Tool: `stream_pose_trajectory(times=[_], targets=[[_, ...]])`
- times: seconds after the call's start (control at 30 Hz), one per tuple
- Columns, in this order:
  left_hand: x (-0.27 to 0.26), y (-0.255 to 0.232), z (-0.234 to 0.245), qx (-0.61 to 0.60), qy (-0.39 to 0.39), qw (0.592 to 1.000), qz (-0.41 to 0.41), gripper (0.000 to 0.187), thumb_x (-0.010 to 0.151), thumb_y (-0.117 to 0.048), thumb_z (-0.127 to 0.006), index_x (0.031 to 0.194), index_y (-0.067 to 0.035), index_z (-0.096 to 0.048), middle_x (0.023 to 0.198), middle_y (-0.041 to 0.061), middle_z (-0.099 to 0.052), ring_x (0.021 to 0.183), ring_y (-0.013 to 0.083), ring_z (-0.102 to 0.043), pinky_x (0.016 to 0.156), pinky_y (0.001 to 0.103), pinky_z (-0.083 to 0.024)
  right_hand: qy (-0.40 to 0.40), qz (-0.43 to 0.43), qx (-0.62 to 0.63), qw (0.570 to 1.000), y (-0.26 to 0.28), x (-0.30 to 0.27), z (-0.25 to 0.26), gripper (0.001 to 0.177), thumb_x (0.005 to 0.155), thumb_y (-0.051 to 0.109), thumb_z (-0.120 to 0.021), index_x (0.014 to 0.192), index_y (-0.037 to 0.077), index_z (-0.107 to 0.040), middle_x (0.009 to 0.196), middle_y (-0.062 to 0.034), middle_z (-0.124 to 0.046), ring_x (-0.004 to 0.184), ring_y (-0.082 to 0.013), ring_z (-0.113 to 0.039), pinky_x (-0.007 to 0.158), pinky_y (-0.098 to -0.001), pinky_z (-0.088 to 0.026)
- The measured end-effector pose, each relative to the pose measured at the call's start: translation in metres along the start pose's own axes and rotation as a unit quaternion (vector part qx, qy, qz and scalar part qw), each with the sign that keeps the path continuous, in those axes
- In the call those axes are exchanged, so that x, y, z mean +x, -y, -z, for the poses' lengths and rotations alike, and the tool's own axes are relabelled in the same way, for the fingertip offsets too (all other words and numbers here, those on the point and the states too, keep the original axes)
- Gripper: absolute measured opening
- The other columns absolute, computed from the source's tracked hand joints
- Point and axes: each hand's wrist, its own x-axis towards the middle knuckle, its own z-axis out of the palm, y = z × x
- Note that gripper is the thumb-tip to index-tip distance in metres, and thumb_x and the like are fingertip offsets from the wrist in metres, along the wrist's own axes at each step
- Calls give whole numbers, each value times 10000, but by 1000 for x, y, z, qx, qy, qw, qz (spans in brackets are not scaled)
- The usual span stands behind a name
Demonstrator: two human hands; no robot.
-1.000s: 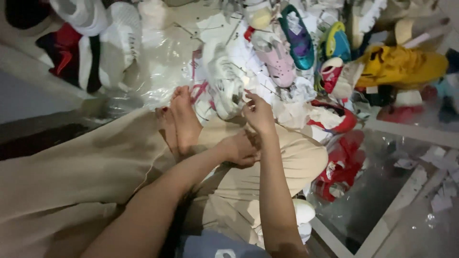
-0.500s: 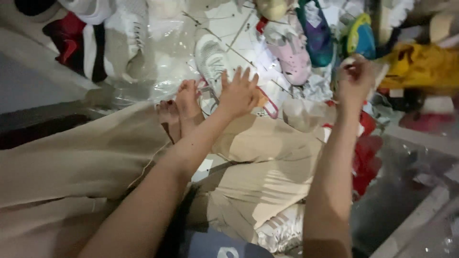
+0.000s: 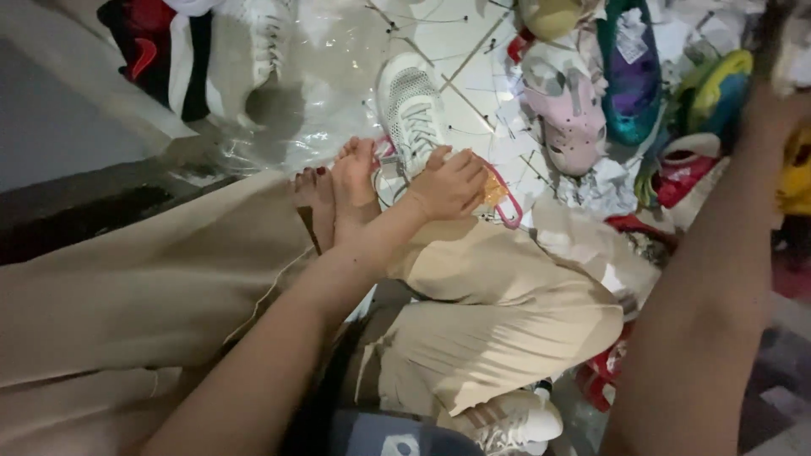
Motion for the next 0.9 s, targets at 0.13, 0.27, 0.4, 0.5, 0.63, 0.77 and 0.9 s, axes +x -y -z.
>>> stream_pose_trajectory(times=[0.13,0.27,0.4,0.5,0.63,0.77,0.9], targets=[[2,1,5,7,10,1000,-6,260,977,-312,-503,939,-96,-642,957,61,-630,915,245,-588,869,455,-352,10,-57,-115,992,-89,7,6,426,915,225,-940,1207,105,-654,1153,-137,-778,988,-236,-768,836,-360,-612],[11,1,14,22,-10,1000,-10,226,935,-297,-521,920,-132,-674,939,3,-657,972,206,-630,957,403,-269,-43,-197,-194,960,-60,-16,-15,669,1017,520,-935,1352,208,-446,1337,-75,-608,1156,-222,-642,951,-350,-540],[-3,3,-1,22,6,1000,-21,195,937,-290,-526,933,-140,-651,935,8,-644,930,217,-628,879,407,-305,-150,-49,-27,987,62,-66,-4,557,929,-76,-760,1335,161,-461,1294,-152,-745,1183,-260,-775,960,-331,-645],[-1,2,1,28,-17,999,-24,167,909,-262,-561,915,-129,-661,920,-1,-636,910,199,-611,886,403,-310,-163,99,-75,979,129,-78,16,733,1087,-84,-966,1532,112,-418,1570,-58,-467,1460,-170,-444,1169,-292,-339],[0,4,3,-3,-32,999,-39,145,940,-233,-546,862,-124,-603,885,20,-587,888,198,-582,853,393,-286,-239,215,68,945,172,-139,22,784,967,-231,-802,1540,97,-379,1562,-75,-511,1456,-192,-503,1290,-360,-208],[0,2,4,46,-25,998,-20,204,911,-321,-546,944,-140,-635,931,6,-615,952,182,-590,968,410,-272,-138,266,10,954,330,-169,56,507,984,-131,-753,1425,101,-661,1514,-118,-448,1436,-348,-448,1211,-508,-392],[-5,-6,11,69,-2,997,25,319,845,-313,-625,1076,-97,-664,1039,35,-672,1043,203,-579,1030,438,-317,-82,328,-81,938,411,-215,72,698,953,-211,-778,1506,139,-535,1434,-123,-496,1327,-350,-492,1066,-504,-509]])
